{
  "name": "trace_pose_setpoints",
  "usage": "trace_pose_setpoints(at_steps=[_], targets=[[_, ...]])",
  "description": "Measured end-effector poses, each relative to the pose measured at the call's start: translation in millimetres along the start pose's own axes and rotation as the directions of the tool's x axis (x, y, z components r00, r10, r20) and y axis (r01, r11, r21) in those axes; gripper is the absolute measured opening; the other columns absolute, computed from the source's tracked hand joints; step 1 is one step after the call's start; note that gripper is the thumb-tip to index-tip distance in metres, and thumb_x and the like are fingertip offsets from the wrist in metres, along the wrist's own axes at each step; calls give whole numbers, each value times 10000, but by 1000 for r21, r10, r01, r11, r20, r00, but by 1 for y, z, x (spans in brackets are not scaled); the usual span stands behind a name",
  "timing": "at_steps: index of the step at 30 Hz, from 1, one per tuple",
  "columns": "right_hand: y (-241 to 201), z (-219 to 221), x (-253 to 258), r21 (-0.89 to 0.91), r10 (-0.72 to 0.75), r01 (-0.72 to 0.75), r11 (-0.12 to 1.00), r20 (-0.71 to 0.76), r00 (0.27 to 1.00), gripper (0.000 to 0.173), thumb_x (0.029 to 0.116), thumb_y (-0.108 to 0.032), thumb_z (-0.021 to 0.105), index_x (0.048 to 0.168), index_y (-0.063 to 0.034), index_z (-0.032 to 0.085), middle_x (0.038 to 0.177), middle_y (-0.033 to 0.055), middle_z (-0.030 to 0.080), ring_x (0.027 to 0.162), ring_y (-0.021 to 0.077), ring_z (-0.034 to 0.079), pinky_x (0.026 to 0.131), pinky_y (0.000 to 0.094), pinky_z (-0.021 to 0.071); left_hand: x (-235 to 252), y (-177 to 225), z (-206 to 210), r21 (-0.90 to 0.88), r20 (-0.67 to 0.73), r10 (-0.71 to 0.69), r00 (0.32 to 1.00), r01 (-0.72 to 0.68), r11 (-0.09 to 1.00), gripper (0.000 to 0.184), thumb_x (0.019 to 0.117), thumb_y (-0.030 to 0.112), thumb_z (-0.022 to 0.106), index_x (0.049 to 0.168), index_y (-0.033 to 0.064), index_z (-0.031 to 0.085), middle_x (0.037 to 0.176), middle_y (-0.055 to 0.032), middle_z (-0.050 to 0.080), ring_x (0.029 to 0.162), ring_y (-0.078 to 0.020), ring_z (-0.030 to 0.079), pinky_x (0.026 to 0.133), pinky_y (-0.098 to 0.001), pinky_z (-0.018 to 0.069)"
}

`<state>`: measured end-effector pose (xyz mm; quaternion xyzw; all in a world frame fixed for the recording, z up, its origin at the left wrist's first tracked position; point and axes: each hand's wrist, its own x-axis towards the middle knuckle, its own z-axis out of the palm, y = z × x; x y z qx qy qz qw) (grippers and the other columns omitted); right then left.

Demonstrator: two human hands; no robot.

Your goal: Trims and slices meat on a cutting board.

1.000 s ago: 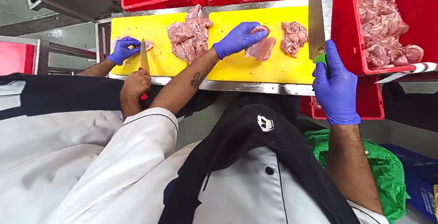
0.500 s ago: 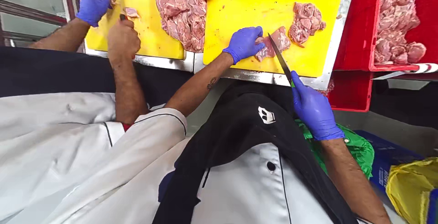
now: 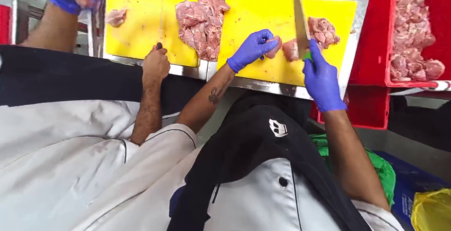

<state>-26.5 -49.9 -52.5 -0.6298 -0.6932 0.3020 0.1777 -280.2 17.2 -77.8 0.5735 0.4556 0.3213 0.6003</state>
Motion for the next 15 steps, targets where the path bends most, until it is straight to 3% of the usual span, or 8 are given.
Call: trace_pose_setpoints(at_steps=[2,3,6,9,10,12,14,15], targets=[[-7,0,-13,111,-2,7,994,-48,999,568,1081,-260,415,1636,-269,294,841,107,668,594,215,605,560,463,533,-21,-4,-6,36,-131,-52,990,57,998,208,1059,191,552,1043,-11,597,859,-98,680,692,-165,692,596,-334,603],[-11,5,-19,168,1,4,986,-27,1000,570,1081,-267,413,1636,-272,288,861,73,679,597,169,626,560,414,566,-30,-13,-10,186,-207,-83,975,122,975,229,1052,213,559,1046,-8,620,847,-95,687,686,-172,693,611,-356,606],[-12,35,-36,331,12,-78,940,197,980,539,1088,-275,423,1619,-261,332,883,26,695,586,117,639,541,340,590,-55,-41,-16,603,-403,-215,890,435,669,339,982,397,588,1076,93,705,874,-89,730,831,-272,720,762,-538,586],[18,63,-36,459,96,-294,839,407,908,512,1099,-280,434,1605,-258,364,869,27,679,535,123,579,469,299,523,-57,-38,-20,649,-469,-297,832,552,524,411,924,531,616,1103,171,700,874,-74,731,857,-304,723,736,-593,565],[24,65,-38,479,145,-331,813,385,912,517,1100,-273,438,1610,-249,354,848,30,667,521,125,564,451,292,510,-53,-33,-20,655,-461,-303,834,550,518,429,907,527,647,1150,176,691,907,-74,736,884,-306,724,746,-594,569],[25,57,-35,309,164,-240,920,253,953,531,1100,-278,411,1623,-241,325,856,41,672,563,146,590,507,339,537,-43,-30,-23,707,-406,-186,895,436,556,431,889,423,707,1235,167,674,1077,-54,724,1027,-268,702,863,-535,580],[9,44,-40,6,68,-70,998,170,983,540,1093,-266,399,1625,-214,327,894,123,707,704,266,669,662,502,563,-33,-39,-23,744,-299,38,954,208,635,358,892,283,718,1212,123,700,1259,-94,674,1211,-267,632,1033,-457,530],[-3,36,-41,-124,15,7,992,175,984,542,1090,-254,391,1626,-208,321,912,168,712,768,339,694,703,573,557,-26,-43,-22,745,-263,139,955,109,658,307,902,246,702,1173,104,718,1276,-114,671,1236,-276,620,1058,-436,515]])
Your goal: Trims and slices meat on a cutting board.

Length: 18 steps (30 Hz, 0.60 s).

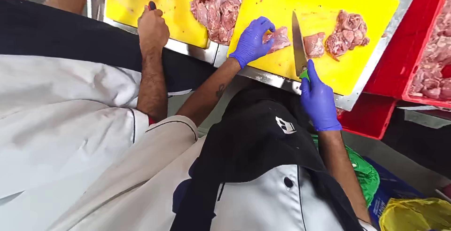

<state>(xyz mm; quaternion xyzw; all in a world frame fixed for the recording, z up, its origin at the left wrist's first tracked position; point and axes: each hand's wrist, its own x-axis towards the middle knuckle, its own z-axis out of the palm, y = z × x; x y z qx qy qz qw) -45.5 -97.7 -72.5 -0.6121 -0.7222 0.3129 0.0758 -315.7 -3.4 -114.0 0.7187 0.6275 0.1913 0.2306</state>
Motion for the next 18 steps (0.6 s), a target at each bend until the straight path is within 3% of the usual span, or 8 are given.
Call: trace_pose_setpoints(at_steps=[3,6,9,13,16,18], targets=[[-30,-13,-18,-274,-35,53,960,72,997,535,1083,-235,348,1617,-227,324,915,198,686,790,412,695,644,595,537,6,2,17,-11,-21,99,995,-99,995,226,949,211,654,1114,79,735,1231,-123,689,1208,-289,636,1046,-421,520],[-33,-11,-27,-360,-13,53,931,112,994,525,1085,-236,329,1610,-240,346,941,200,677,725,401,686,584,566,529,6,2,28,22,-48,107,993,-106,994,206,945,212,641,1065,86,753,1175,-108,705,1142,-293,653,993,-425,535],[-34,-2,-3,-323,-3,53,945,152,988,541,1087,-239,334,1626,-263,297,940,188,678,759,394,690,618,572,543,8,-1,32,53,-77,118,990,-114,992,223,943,217,632,1071,85,759,1160,-108,709,1116,-290,659,973,-418,541],[-57,23,75,-246,-47,69,967,95,994,570,1081,-192,370,1636,-242,250,867,186,679,752,406,690,602,591,540,11,-2,30,48,-72,150,986,-146,988,194,933,196,643,1024,66,755,1143,-116,713,1100,-294,666,955,-416,547],[-55,21,86,-159,-109,117,980,58,992,568,1076,-176,377,1633,-221,276,848,197,689,727,413,683,589,605,525,9,-11,21,-121,-111,125,986,-138,983,181,929,175,667,1027,60,766,1120,-105,732,1082,-236,686,961,-384,554],[-48,6,73,-137,-118,126,983,61,991,558,1079,-182,387,1627,-221,289,814,200,669,682,413,665,556,598,518,8,-19,14,-270,-211,46,976,-104,957,171,936,138,656,1033,32,749,1078,-118,729,975,-189,711,850,-334,599]])
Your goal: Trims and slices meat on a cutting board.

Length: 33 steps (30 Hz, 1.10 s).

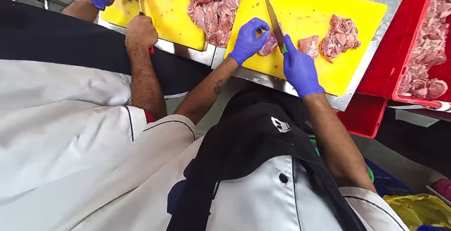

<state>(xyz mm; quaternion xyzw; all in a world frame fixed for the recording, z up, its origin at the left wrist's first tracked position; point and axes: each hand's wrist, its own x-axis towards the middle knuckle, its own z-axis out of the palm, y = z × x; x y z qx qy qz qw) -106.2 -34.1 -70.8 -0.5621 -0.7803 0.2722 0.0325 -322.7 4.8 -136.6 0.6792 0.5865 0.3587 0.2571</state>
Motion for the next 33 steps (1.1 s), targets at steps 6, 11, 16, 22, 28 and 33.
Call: trace_pose_setpoints(at_steps=[6,11,16,22,28,33], targets=[[-2,-16,-69,-192,54,-29,981,127,990,542,1090,-260,338,1626,-317,291,910,179,670,732,392,678,597,580,530,-18,-2,-5,134,108,43,993,-58,989,198,944,188,652,1059,58,746,1128,-119,719,1087,-247,684,980,-400,549],[0,-4,-69,-191,37,-5,982,159,987,531,1092,-245,331,1622,-273,312,916,186,680,749,393,690,616,568,543,-19,-5,6,256,90,82,993,-103,961,185,933,192,642,1001,74,767,1097,-113,733,1091,-288,674,973,-409,535],[-20,25,17,-11,-37,37,999,23,999,558,1089,-208,394,1634,-244,277,846,176,694,724,386,691,602,573,551,-14,-3,-1,178,94,37,995,-53,983,163,916,161,663,991,55,761,1095,-115,739,1079,-266,688,974,-412,544],[-14,-9,-6,19,-38,38,999,-4,999,540,1095,-232,385,1628,-272,306,852,165,685,744,371,677,653,578,541,-22,-2,-24,-133,-125,-67,990,50,990,153,947,122,652,1020,12,730,1024,-115,726,898,-160,711,777,-317,610],[-9,-7,-84,-194,-22,55,979,169,985,528,1082,-258,331,1609,-270,359,888,157,689,720,361,689,598,546,541,-52,-3,-10,150,44,100,994,-106,983,129,930,163,669,964,74,755,1037,-99,738,1060,-245,692,961,-397,555],[-17,9,-61,-186,1,33,982,182,983,526,1094,-253,323,1619,-293,321,922,159,693,765,368,699,637,549,556,-50,-8,-6,224,34,139,990,-143,964,143,931,160,647,939,65,754,1016,-106,754,1028,-259,710,927,-391,565]])
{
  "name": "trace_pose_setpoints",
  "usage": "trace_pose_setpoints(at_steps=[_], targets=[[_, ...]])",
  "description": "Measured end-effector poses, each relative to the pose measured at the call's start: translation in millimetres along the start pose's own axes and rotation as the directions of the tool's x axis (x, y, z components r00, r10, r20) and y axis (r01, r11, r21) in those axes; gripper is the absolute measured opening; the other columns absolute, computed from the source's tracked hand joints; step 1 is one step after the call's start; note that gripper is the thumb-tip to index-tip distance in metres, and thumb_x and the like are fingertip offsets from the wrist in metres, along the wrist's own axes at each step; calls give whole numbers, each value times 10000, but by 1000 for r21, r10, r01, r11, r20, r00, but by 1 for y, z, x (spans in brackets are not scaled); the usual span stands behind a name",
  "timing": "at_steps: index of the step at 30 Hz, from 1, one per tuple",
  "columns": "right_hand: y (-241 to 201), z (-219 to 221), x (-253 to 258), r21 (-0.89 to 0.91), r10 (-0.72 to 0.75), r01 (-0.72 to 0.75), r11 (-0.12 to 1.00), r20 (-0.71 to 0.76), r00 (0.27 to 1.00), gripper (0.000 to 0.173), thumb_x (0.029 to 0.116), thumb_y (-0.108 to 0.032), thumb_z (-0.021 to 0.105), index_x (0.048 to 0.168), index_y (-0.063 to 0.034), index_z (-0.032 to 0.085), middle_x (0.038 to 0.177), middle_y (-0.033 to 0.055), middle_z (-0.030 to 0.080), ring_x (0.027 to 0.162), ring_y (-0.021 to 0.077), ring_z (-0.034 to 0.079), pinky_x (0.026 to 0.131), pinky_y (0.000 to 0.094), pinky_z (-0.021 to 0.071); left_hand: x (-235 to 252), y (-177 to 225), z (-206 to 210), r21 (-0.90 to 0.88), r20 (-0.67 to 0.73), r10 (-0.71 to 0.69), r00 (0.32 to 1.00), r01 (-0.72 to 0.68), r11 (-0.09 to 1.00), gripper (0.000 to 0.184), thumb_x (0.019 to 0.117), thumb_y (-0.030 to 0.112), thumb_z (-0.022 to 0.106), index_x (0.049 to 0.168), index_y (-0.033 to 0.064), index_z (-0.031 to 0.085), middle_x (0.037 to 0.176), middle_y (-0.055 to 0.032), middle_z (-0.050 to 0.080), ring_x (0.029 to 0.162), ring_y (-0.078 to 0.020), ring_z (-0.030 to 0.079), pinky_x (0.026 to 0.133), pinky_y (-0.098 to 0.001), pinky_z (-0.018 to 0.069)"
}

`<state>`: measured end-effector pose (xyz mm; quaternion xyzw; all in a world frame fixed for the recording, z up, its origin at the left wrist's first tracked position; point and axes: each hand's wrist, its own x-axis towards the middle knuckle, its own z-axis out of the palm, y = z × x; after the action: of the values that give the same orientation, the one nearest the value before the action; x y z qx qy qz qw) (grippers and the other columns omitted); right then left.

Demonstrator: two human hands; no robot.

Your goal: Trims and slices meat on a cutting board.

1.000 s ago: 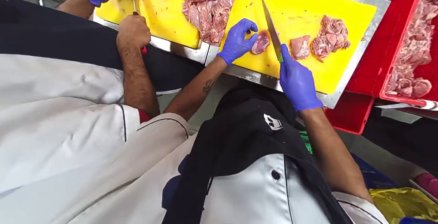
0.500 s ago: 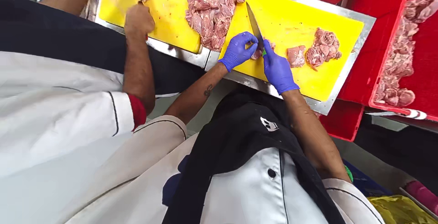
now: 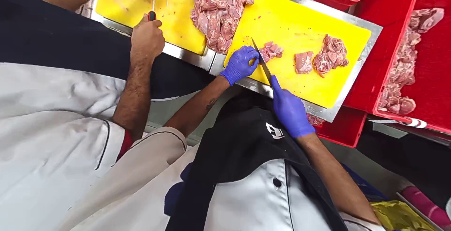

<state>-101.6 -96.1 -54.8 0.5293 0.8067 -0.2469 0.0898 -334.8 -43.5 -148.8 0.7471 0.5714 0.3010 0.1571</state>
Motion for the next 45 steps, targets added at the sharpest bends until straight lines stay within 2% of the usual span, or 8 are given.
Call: trace_pose_setpoints(at_steps=[8,13,16,26,36,39,42,45], targets=[[-17,2,80,99,-29,38,994,-92,995,546,1100,-262,346,1636,-316,258,895,161,711,812,381,708,690,576,562,4,-1,-14,-97,-50,-207,977,201,975,164,903,184,686,980,59,758,1019,-98,742,975,-220,712,907,-407,588],[4,13,66,177,-29,48,983,-108,994,532,1092,-260,351,1623,-272,320,935,152,728,851,341,715,776,541,563,27,10,-33,23,84,-417,905,416,909,241,974,225,667,1165,92,732,1205,-103,715,1186,-270,655,1062,-464,499],[-5,13,64,158,-12,24,987,-76,997,534,1090,-260,340,1624,-269,317,979,145,734,895,340,719,792,547,565,23,-6,-12,128,-30,-285,958,286,950,217,965,312,644,1051,155,767,1097,-66,734,1098,-279,670,940,-487,554],[-32,-9,101,163,28,-18,987,-61,998,547,1094,-239,326,1633,-318,270,1056,145,736,927,352,728,771,565,585,33,-6,-12,219,97,-281,955,254,942,363,897,423,616,1082,137,742,1149,-93,729,1154,-306,659,961,-511,541],[18,7,-12,189,-7,10,982,-15,1000,541,1084,-270,372,1623,-284,320,939,142,731,834,344,716,749,576,573,71,-18,-38,259,173,-473,864,423,868,300,914,329,629,1113,127,727,1127,-133,710,1085,-339,687,874,-611,562],[44,6,-57,348,10,17,937,-78,997,504,1088,-296,409,1591,-270,405,865,89,716,705,235,676,688,491,577,111,-27,-48,54,235,-466,853,468,882,266,933,280,653,1091,89,749,1063,-135,746,1024,-308,714,906,-576,568],[63,9,-90,493,134,-36,869,-165,977,496,1085,-283,423,1579,-243,431,813,33,684,607,142,611,593,404,562,148,5,-46,-538,382,-255,888,439,720,308,1037,251,618,1153,-21,703,1026,-136,727,856,-203,716,789,-406,618],[75,15,-108,616,300,-112,780,-209,931,511,1084,-282,416,1593,-237,405,784,16,654,528,124,560,487,365,522,178,38,-33,-391,382,-60,922,219,894,299,1029,285,627,1137,33,748,1080,-95,757,976,-171,729,928,-393,590]])
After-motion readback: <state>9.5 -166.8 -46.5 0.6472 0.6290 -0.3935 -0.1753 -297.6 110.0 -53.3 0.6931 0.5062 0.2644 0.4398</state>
